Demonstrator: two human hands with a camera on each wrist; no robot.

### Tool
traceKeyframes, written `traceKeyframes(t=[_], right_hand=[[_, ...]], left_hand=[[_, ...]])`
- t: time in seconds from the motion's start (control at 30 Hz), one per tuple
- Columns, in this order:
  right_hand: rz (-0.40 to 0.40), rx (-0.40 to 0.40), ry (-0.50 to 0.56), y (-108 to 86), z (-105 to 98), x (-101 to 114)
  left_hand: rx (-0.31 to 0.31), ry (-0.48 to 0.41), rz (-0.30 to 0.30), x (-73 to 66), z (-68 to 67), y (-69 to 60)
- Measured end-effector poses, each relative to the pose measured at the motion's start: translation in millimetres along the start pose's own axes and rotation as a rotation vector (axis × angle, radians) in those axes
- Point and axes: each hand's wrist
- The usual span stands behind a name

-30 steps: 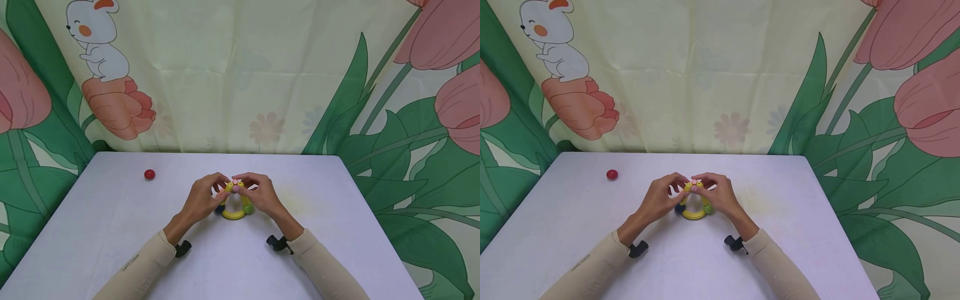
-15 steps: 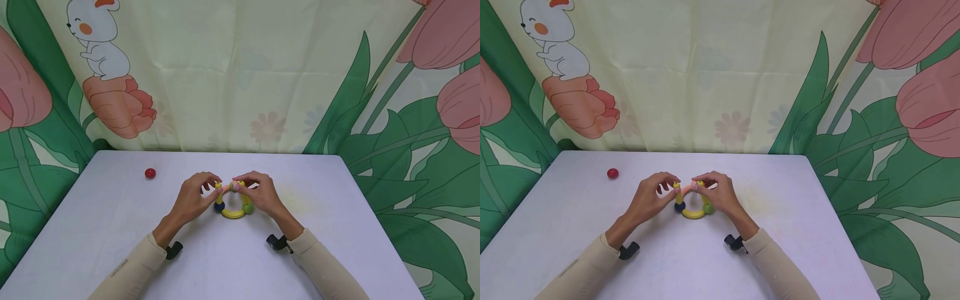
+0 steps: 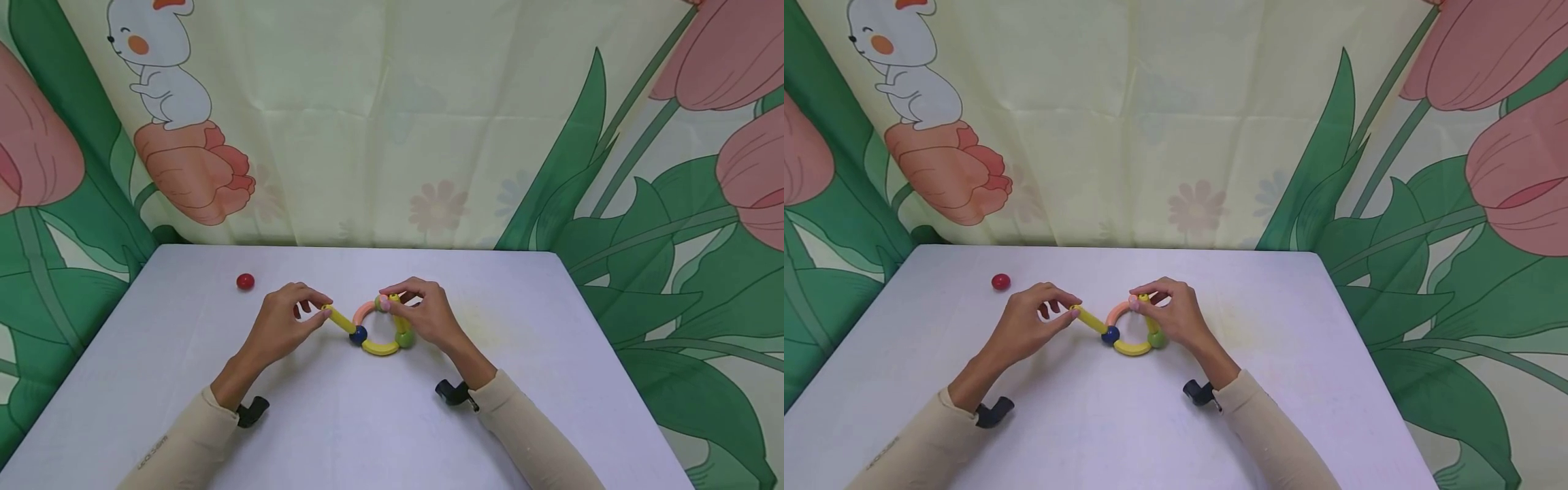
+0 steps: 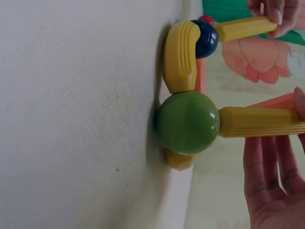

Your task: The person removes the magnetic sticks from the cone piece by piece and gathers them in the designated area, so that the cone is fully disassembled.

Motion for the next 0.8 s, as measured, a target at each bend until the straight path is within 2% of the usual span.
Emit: traceKeyframes(t=[0.17,0.37,0.63,0.8], right_hand=[[0.008,0.000,-0.010,0.5,0,1],[0.012,0.003,-0.010,0.6,0,2],[0.009,0.007,-0.001,1.6,-1,1],[0.014,0.011,-0.004,1.9,-1,1]], left_hand=[[0.099,0.006,-0.018,13.7,-9.9,-2.8],[0.210,0.023,-0.048,30.3,-13.4,-5.9],[0.380,0.049,-0.069,45.2,-5.1,-2.6],[0.437,0.065,-0.060,48.9,1.2,0.1]])
Point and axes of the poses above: each hand's wrist, its own y-axis towards the middle knuckle, its own z-axis out of the palm, x = y × z, and after that the axes turned 12 degrees about y, right-handed
